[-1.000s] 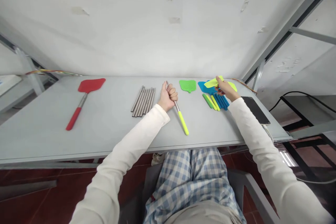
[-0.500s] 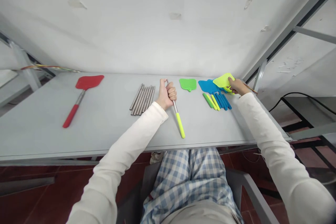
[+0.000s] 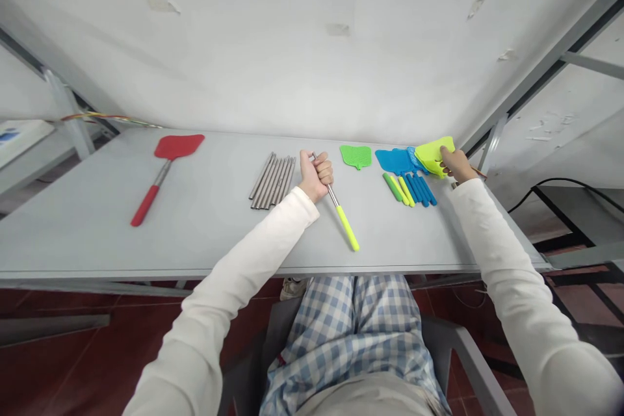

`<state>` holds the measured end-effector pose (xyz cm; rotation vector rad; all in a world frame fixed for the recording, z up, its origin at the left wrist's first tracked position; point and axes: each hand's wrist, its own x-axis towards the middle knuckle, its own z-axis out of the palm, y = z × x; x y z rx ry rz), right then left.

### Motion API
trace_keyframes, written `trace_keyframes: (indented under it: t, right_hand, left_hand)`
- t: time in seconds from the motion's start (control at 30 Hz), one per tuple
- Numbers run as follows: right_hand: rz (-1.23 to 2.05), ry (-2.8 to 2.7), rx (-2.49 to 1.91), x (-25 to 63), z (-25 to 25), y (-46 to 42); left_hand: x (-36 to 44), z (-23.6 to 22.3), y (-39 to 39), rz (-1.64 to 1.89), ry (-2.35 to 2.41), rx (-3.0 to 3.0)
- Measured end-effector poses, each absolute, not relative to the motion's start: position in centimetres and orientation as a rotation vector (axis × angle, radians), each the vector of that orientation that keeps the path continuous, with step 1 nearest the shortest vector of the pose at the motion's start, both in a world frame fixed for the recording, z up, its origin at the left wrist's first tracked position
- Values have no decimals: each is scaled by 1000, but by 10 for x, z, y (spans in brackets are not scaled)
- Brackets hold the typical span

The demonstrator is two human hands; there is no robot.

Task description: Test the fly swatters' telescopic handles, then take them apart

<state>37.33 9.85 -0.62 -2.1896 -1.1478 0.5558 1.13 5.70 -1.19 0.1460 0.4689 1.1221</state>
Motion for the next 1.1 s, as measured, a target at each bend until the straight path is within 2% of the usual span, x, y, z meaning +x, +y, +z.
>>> trace_keyframes:
  t: [0.2, 0.33, 0.4, 0.53, 0.63, 0.9, 1.1]
  right_hand:
    - [-72, -1201, -2440, 366, -20, 93]
    - [-303, -1464, -2305, 337, -18, 88]
    - [-167, -1733, -2074, 305, -13, 80]
    - [419, -2186, -1472, 216, -6, 50]
    - [733, -2311, -1295, 165, -10, 31]
    - [911, -1974, -1243, 158, -33, 58]
    - [1031, -1330, -1178, 168, -29, 81]
  left_hand:
    - [12, -14, 57, 1192, 467, 145]
    - [14, -14, 58, 1194, 493, 140]
    - [16, -15, 59, 1197, 511, 148]
    - [20, -20, 59, 1231, 538, 155]
    - [23, -24, 61, 1289, 550, 171]
    - [30, -39, 69, 1315, 640, 531]
    - [35, -53, 52, 954, 751, 1033]
